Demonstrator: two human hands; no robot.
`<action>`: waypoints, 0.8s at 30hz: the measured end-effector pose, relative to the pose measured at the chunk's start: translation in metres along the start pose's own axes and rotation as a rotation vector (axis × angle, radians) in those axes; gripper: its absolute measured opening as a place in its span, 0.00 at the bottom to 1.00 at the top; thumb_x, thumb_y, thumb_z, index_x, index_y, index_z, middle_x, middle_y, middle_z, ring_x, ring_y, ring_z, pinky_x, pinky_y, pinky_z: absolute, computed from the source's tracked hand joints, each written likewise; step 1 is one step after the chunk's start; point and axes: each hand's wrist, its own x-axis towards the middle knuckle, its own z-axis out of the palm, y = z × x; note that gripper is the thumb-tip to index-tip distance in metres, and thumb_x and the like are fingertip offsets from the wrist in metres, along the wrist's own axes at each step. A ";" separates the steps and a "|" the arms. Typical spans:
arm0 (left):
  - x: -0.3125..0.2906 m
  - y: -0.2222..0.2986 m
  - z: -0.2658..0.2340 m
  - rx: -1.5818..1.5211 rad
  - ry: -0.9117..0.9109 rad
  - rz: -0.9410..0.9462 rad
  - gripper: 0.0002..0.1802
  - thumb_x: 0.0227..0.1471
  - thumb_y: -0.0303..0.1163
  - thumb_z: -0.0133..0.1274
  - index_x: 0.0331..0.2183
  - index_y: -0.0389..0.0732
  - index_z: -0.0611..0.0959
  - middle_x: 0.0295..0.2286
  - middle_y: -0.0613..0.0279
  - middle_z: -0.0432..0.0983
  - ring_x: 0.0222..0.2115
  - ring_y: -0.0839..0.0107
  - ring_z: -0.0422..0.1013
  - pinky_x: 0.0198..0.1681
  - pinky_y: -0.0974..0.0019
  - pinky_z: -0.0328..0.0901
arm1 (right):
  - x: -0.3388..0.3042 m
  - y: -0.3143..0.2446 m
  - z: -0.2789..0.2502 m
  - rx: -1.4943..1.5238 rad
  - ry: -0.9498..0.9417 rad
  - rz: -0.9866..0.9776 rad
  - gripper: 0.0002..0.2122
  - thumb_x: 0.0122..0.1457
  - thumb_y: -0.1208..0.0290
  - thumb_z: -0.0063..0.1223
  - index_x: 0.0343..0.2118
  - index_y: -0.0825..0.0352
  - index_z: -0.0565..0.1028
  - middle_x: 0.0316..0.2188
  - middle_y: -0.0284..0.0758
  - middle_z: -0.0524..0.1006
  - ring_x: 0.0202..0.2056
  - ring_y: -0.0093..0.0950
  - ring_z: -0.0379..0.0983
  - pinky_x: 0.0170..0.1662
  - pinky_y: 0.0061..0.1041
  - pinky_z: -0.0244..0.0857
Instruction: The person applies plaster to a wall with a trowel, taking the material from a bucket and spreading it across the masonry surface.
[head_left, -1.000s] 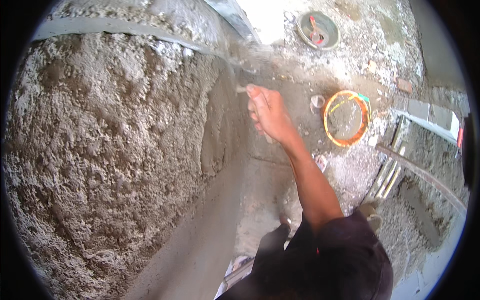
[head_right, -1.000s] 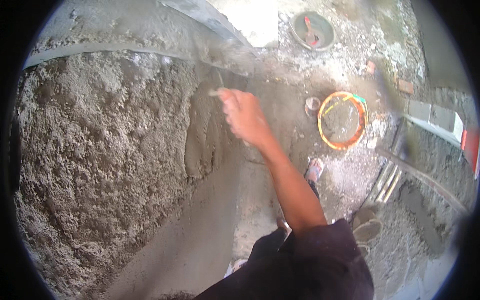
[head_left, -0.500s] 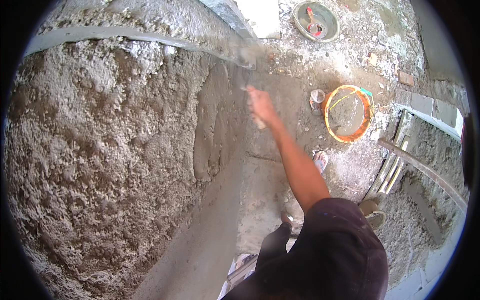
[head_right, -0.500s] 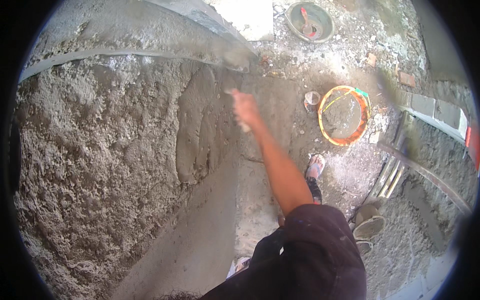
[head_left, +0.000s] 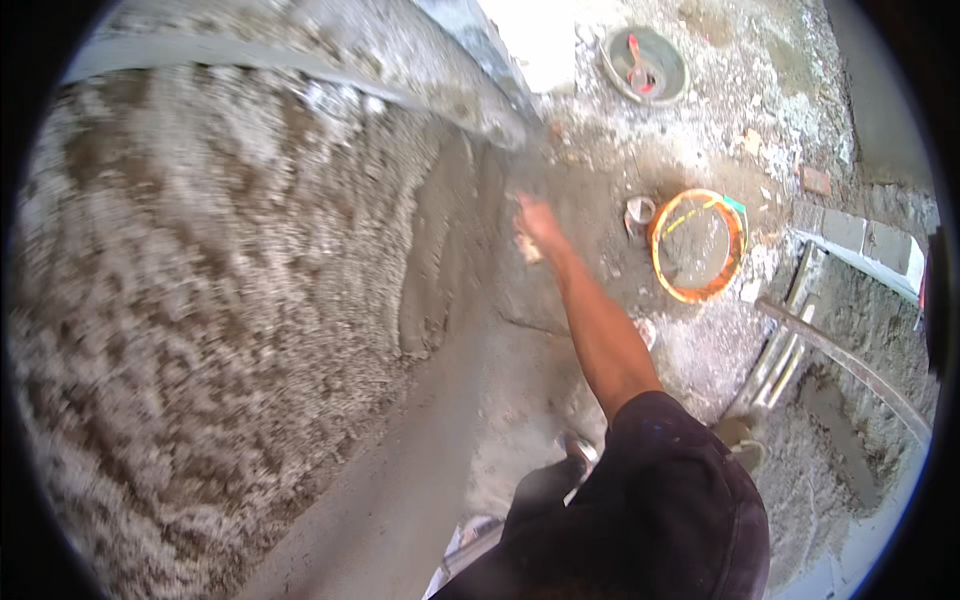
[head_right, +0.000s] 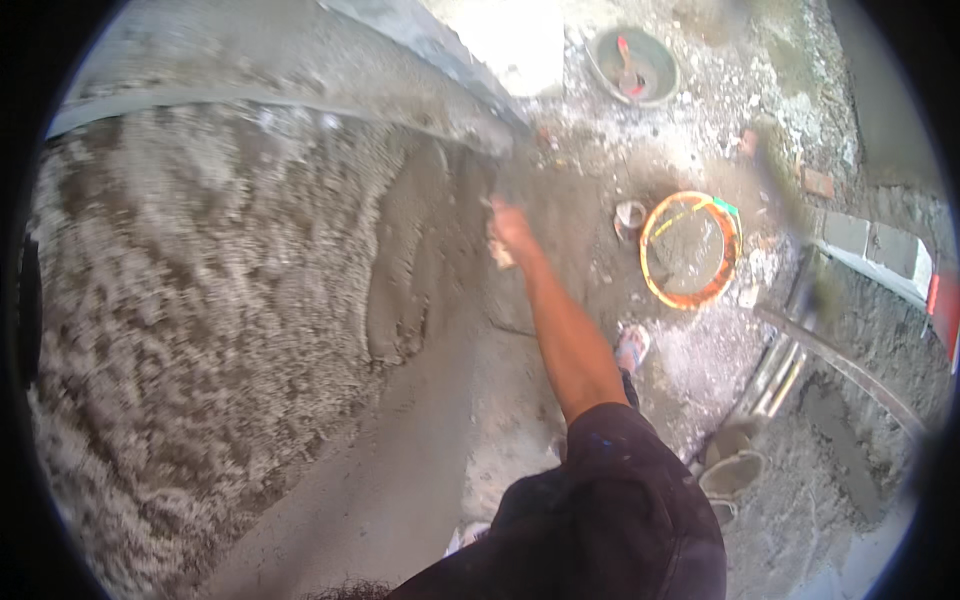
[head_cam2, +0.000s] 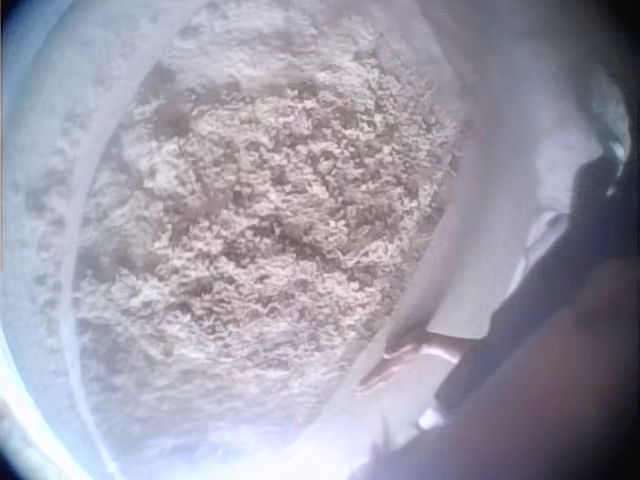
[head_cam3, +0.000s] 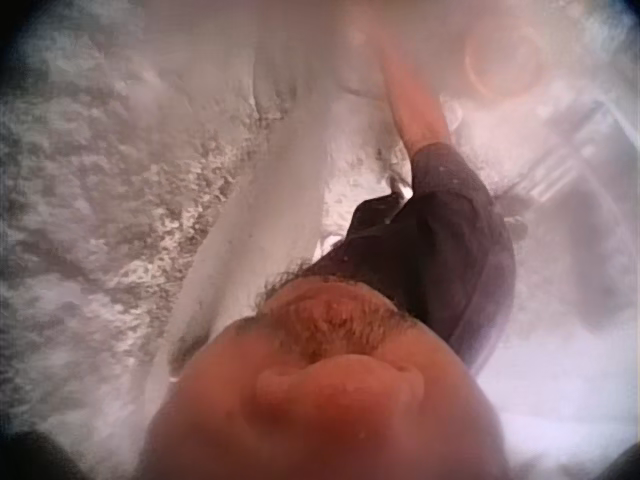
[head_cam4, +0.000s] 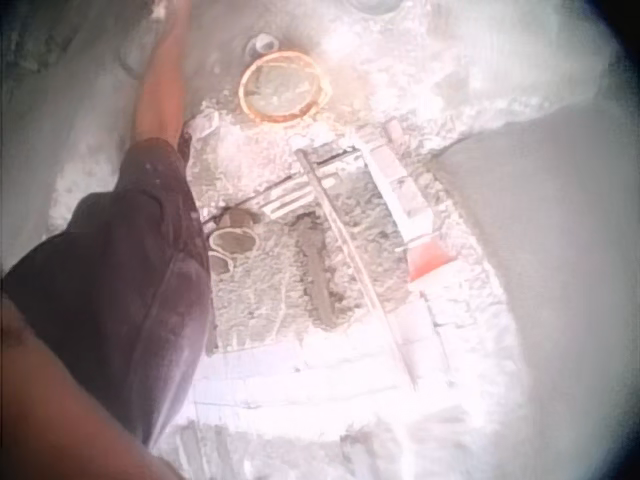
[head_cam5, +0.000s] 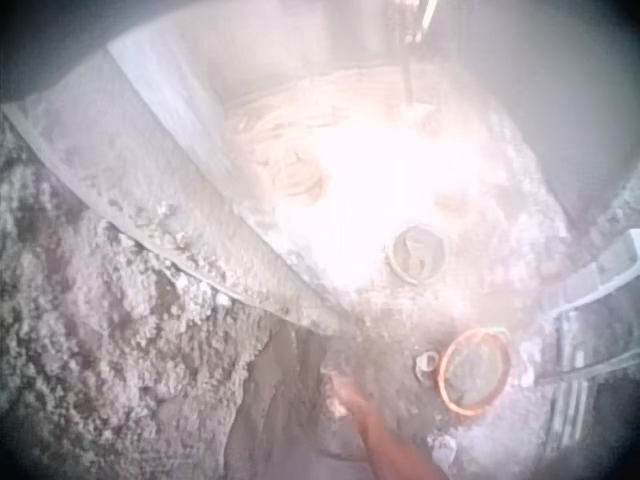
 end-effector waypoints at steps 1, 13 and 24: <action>-0.004 -0.001 0.002 0.007 0.007 -0.020 0.48 0.56 0.68 0.24 0.64 0.39 0.51 0.63 0.51 0.45 0.65 0.52 0.42 0.63 0.41 0.41 | 0.009 0.010 -0.004 -0.159 0.119 -0.191 0.23 0.64 0.50 0.38 0.25 0.66 0.72 0.14 0.34 0.69 0.13 0.26 0.63 0.17 0.31 0.58; -0.018 -0.032 -0.020 0.072 -0.029 -0.190 0.49 0.55 0.69 0.20 0.64 0.40 0.50 0.64 0.53 0.42 0.65 0.54 0.40 0.65 0.45 0.34 | -0.309 -0.222 0.134 -0.436 0.119 -0.598 0.12 0.61 0.65 0.43 0.34 0.73 0.68 0.25 0.50 0.76 0.25 0.46 0.75 0.30 0.42 0.68; -0.014 -0.026 -0.040 -0.184 -0.134 -0.242 0.49 0.55 0.68 0.24 0.64 0.39 0.49 0.65 0.53 0.39 0.66 0.54 0.34 0.65 0.45 0.24 | -0.344 -0.256 0.134 0.083 -0.097 -0.355 0.22 0.62 0.48 0.45 0.30 0.67 0.68 0.13 0.29 0.64 0.12 0.25 0.63 0.13 0.28 0.61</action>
